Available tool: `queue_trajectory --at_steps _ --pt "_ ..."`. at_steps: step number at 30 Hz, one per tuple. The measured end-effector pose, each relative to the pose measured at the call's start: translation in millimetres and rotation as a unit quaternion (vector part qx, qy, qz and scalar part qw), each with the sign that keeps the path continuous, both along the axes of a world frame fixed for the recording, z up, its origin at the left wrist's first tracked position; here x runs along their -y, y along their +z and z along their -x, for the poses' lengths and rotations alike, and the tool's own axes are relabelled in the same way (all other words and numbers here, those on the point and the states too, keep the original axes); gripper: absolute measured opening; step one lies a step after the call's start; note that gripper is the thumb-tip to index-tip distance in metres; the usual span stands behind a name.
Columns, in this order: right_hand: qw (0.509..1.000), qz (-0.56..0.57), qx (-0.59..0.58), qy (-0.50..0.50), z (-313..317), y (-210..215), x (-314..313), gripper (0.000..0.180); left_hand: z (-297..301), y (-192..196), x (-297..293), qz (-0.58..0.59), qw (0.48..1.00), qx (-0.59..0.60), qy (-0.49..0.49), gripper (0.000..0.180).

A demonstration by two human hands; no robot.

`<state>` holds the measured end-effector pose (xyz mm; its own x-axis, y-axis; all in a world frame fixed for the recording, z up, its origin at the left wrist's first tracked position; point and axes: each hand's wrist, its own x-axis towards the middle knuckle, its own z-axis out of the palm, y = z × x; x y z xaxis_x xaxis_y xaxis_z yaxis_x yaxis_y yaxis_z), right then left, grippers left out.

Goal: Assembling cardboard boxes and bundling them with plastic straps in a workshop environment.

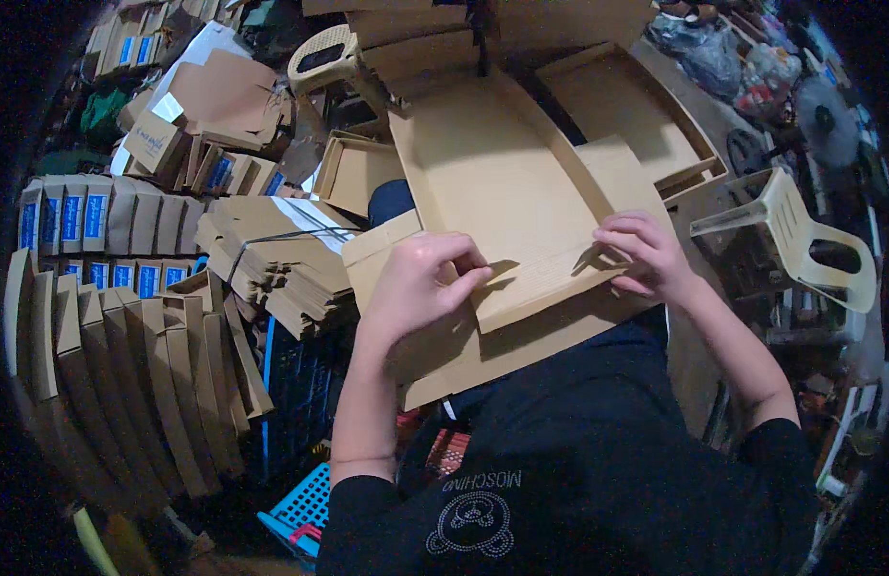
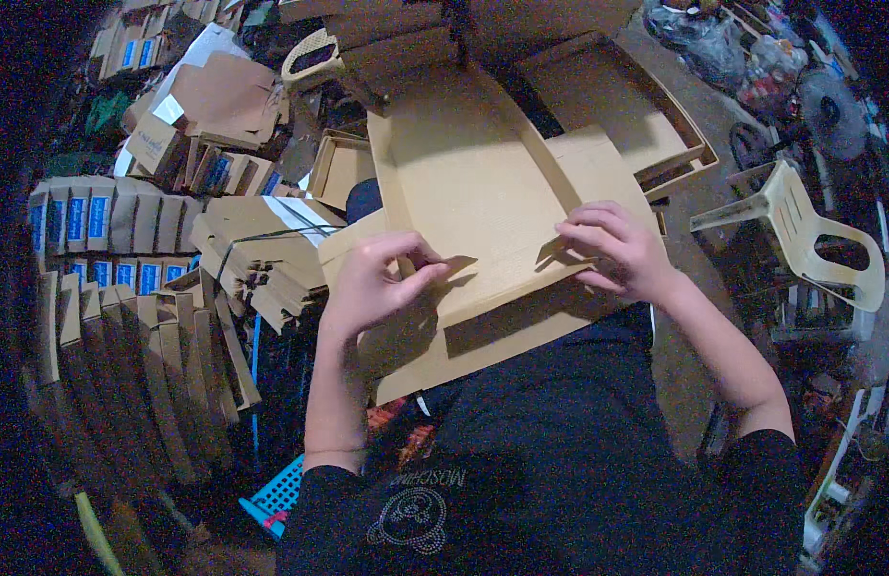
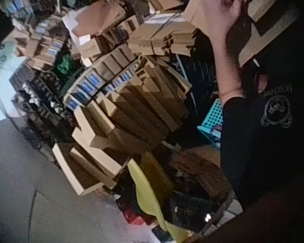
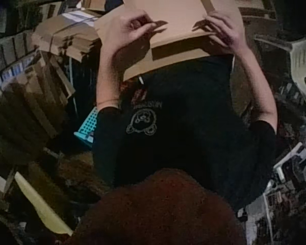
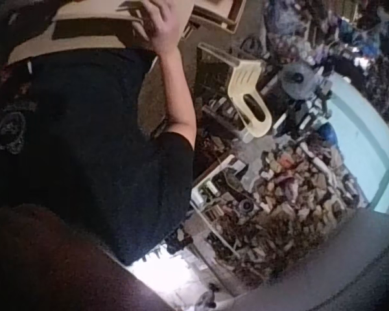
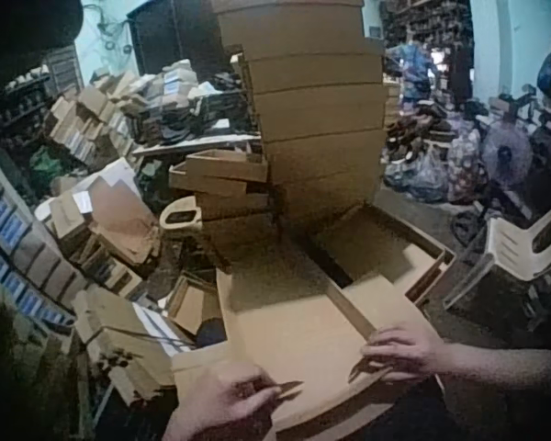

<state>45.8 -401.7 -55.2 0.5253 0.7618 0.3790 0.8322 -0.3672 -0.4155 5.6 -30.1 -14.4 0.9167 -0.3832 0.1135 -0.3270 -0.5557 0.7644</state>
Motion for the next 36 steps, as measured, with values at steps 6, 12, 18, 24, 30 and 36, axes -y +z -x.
queue_trajectory --at_steps 6,12,18,24,30,36 --pt "0.998 0.021 -0.047 0.048 5.4 23.0 11.4 0.062 -5.2 -6.7 -1.9 0.04 0.975 -0.165 -0.146 0.014" --pt "0.997 0.051 0.02 0.053 -4.2 11.0 16.4 0.045 -22.7 -5.7 8.0 -0.002 0.95 -0.231 -0.211 0.018" --pt "0.996 0.024 0.061 0.059 -11.3 -3.3 16.9 0.04 -20.4 -13.4 19.2 -0.003 0.953 -0.242 -0.182 0.015" --pt "0.993 0.02 0.087 0.076 -3.3 -14.8 13.0 0.045 23.4 -32.7 20.3 -0.004 0.994 0.052 -0.097 0.01" --pt "0.991 0.014 0.111 0.073 5.9 -9.0 10.0 0.045 49.0 -46.7 25.9 0.01 0.988 0.145 -0.054 0.014" --pt "0.989 0.059 0.109 0.081 8.5 -10.9 7.3 0.049 50.9 -64.4 32.5 -0.015 0.984 0.175 -0.043 0.012"
